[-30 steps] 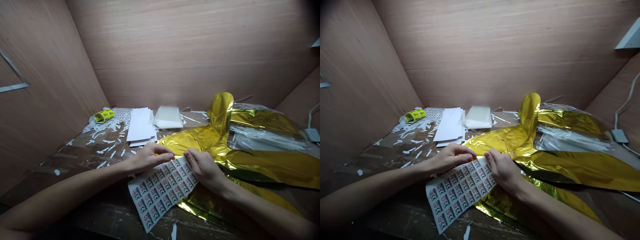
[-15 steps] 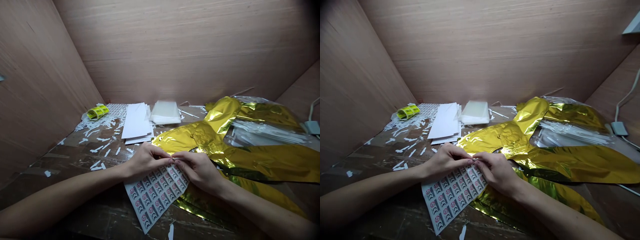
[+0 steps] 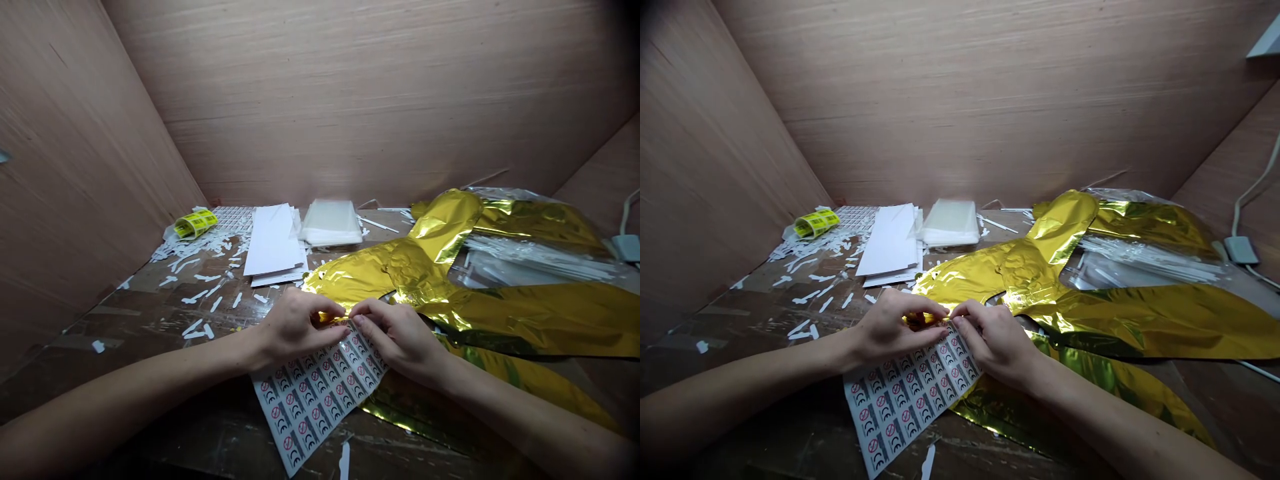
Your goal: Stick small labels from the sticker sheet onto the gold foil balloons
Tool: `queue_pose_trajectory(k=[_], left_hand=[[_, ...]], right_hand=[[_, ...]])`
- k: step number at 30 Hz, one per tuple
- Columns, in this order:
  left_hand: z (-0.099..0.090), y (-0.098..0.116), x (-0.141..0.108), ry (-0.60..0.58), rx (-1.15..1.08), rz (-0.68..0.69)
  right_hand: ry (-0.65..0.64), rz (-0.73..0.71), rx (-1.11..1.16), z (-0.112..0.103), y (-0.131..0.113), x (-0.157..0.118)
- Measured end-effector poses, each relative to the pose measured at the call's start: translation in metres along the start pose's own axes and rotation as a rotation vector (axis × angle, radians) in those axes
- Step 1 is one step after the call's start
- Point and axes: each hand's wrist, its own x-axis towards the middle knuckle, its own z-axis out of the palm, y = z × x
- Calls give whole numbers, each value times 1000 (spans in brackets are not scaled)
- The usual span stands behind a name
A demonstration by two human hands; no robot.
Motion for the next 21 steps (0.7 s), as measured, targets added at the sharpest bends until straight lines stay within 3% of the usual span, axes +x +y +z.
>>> queue_pose_trajectory(k=[4, 9, 13, 15, 17, 21], left_hand=[[-2, 4, 0, -45, -30, -48], [4, 0, -1, 47, -71, 124], [3, 13, -2, 100, -76, 255], [-10, 23, 1, 75, -133, 207], [-31, 29, 9, -7, -257, 70], [-69, 6, 36, -251, -406, -153]], right_hand=[[6, 10, 6, 2, 0, -1], [10, 27, 16, 4, 1, -1], [-17, 71, 58, 2, 2, 1], [-20, 103, 75, 0, 2, 3], [-22, 119, 69, -1, 2, 4], [-73, 15, 10, 0, 2, 0]])
